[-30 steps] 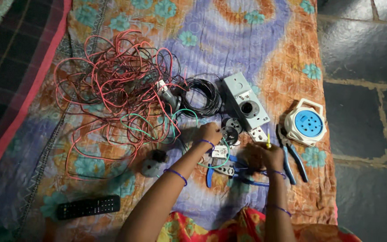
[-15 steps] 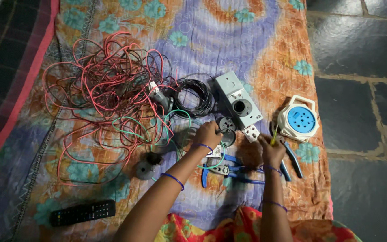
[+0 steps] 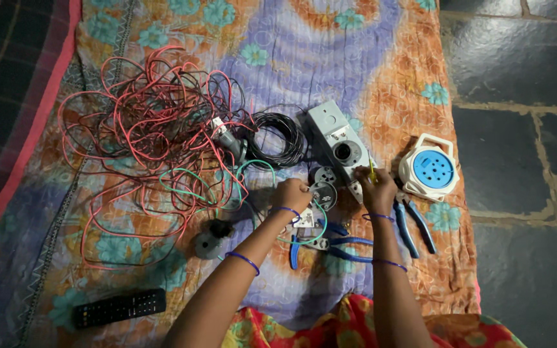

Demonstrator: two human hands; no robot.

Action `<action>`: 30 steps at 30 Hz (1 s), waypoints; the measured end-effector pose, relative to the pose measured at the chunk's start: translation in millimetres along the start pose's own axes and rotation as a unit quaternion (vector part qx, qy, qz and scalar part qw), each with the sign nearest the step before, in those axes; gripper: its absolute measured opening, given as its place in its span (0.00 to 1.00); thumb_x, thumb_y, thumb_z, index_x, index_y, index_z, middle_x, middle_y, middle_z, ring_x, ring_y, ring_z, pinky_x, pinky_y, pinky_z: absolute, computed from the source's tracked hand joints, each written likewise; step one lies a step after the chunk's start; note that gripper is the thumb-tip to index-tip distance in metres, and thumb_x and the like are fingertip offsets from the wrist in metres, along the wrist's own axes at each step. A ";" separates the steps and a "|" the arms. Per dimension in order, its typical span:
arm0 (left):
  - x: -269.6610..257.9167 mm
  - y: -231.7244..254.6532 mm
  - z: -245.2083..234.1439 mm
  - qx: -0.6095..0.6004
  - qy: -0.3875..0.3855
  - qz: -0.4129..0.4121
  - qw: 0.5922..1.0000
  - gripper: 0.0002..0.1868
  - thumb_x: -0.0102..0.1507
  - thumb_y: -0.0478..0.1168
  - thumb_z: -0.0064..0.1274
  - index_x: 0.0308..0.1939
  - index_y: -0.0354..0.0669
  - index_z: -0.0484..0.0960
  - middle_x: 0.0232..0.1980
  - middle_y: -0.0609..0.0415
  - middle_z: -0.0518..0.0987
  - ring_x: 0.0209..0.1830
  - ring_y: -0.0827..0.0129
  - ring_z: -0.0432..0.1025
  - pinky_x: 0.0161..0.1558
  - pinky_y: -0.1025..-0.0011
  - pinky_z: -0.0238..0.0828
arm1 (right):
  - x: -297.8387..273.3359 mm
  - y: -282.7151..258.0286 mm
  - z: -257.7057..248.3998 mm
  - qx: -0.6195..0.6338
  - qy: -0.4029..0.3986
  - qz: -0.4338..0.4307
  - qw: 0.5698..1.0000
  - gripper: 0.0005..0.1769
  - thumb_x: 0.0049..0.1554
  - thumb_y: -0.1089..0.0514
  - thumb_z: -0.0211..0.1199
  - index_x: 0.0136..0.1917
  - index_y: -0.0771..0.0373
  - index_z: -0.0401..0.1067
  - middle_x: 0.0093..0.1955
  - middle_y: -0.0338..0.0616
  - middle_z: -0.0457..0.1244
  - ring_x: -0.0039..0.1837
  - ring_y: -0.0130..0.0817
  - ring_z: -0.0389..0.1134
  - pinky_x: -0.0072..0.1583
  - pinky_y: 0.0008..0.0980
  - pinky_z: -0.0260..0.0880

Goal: The person is repairing electrical components on a patterned floor. They use a screwdriver to tighten screws on a socket and pliers to strip and cut wires. The person handles various wires and electrical parts throughout the task.

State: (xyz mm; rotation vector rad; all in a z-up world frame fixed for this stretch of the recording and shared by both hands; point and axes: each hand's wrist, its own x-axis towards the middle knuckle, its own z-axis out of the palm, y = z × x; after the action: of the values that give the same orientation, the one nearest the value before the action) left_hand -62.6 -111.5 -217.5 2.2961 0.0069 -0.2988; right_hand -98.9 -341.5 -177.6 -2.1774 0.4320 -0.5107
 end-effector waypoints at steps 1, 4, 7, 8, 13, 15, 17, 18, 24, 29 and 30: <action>-0.2 -1.1 -1.8 -0.022 -0.030 -0.017 0.999 0.10 0.51 0.46 0.60 0.32 0.48 0.89 0.35 0.42 0.85 0.39 0.49 0.81 0.44 0.58 0.77 | 0.6 1.6 -0.4 -0.011 -0.003 -0.012 1.000 0.11 0.52 0.56 0.75 0.48 0.60 0.83 0.46 0.50 0.70 0.48 0.40 0.72 0.52 0.36 0.70; -2.2 -6.1 -4.2 -0.057 -0.066 -0.048 0.995 0.12 0.53 0.49 0.59 0.32 0.48 0.89 0.34 0.45 0.87 0.38 0.54 0.84 0.44 0.62 0.79 | -0.6 9.6 0.4 -0.028 -0.013 -0.034 0.999 0.11 0.52 0.57 0.75 0.50 0.60 0.84 0.45 0.50 0.70 0.48 0.40 0.72 0.51 0.36 0.69; -2.2 -7.4 -0.8 -0.040 -0.012 -0.019 0.999 0.12 0.51 0.50 0.63 0.34 0.51 0.89 0.37 0.48 0.86 0.40 0.52 0.81 0.43 0.60 0.77 | -1.7 24.5 2.5 0.080 -0.020 0.037 0.996 0.14 0.53 0.57 0.74 0.52 0.62 0.82 0.43 0.41 0.70 0.45 0.31 0.69 0.48 0.31 0.68; -1.8 -7.7 0.1 -0.039 -0.002 0.001 0.999 0.12 0.51 0.50 0.63 0.34 0.51 0.88 0.37 0.49 0.86 0.40 0.53 0.81 0.43 0.59 0.77 | -2.1 31.1 4.1 0.136 -0.022 0.076 0.988 0.15 0.54 0.56 0.74 0.53 0.64 0.81 0.43 0.37 0.70 0.43 0.27 0.67 0.46 0.29 0.68; -0.1 -4.9 2.2 -0.028 -0.003 0.021 0.999 0.09 0.52 0.48 0.61 0.33 0.51 0.87 0.36 0.50 0.86 0.39 0.53 0.81 0.42 0.58 0.78 | -17.2 71.3 -6.2 0.249 0.034 0.167 0.953 0.14 0.58 0.56 0.73 0.54 0.68 0.81 0.39 0.35 0.65 0.38 0.25 0.59 0.41 0.26 0.57; -0.6 -1.8 0.3 -0.048 -0.002 0.036 0.998 0.09 0.52 0.47 0.61 0.32 0.51 0.87 0.36 0.50 0.86 0.39 0.53 0.81 0.43 0.59 0.79 | -32.8 78.0 -8.8 0.269 0.047 0.214 0.938 0.13 0.59 0.56 0.73 0.52 0.68 0.81 0.36 0.36 0.63 0.34 0.25 0.56 0.36 0.26 0.52; -1.7 1.9 -3.9 -0.038 -0.002 0.033 0.999 0.08 0.52 0.47 0.61 0.32 0.52 0.88 0.37 0.50 0.86 0.39 0.52 0.81 0.43 0.59 0.78 | -47.1 73.0 -8.1 0.303 0.041 0.207 0.930 0.12 0.58 0.56 0.72 0.50 0.67 0.79 0.37 0.34 0.66 0.34 0.22 0.60 0.36 0.23 0.56; -2.9 3.3 -5.4 -0.033 -0.003 0.030 0.999 0.08 0.52 0.46 0.61 0.32 0.52 0.88 0.37 0.50 0.86 0.39 0.52 0.81 0.43 0.59 0.78 | -50.9 67.4 -6.0 0.277 0.016 0.195 0.941 0.12 0.59 0.55 0.71 0.49 0.67 0.79 0.37 0.34 0.66 0.35 0.21 0.62 0.36 0.22 0.58; -3.5 -3.8 -7.4 0.013 -0.021 0.048 0.999 0.12 0.55 0.51 0.58 0.38 0.55 0.89 0.41 0.48 0.86 0.42 0.48 0.80 0.46 0.55 0.76 | -67.3 12.1 18.4 0.179 -0.136 0.201 0.953 0.14 0.58 0.52 0.68 0.50 0.65 0.79 0.37 0.38 0.69 0.36 0.25 0.65 0.38 0.27 0.62; 11.6 -31.5 21.2 0.002 -0.036 0.020 0.999 0.14 0.55 0.51 0.59 0.38 0.52 0.90 0.40 0.45 0.85 0.41 0.47 0.80 0.46 0.55 0.76 | -63.4 -9.3 30.4 0.157 -0.174 0.101 0.967 0.15 0.55 0.55 0.70 0.49 0.68 0.78 0.40 0.45 0.73 0.42 0.27 0.73 0.45 0.28 0.71; 17.1 -38.2 28.6 0.006 -0.031 0.020 0.999 0.14 0.55 0.50 0.59 0.38 0.50 0.90 0.40 0.45 0.85 0.41 0.47 0.80 0.46 0.56 0.77 | -63.0 -10.3 30.8 0.155 -0.176 0.102 0.967 0.15 0.56 0.54 0.70 0.49 0.69 0.78 0.40 0.45 0.73 0.43 0.27 0.73 0.45 0.27 0.71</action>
State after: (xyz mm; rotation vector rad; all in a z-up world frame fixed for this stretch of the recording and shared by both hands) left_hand -55.8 -108.1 -267.7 2.2943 -0.0727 -0.3494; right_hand -136.3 -285.6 -200.1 -1.8456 0.3483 -0.0664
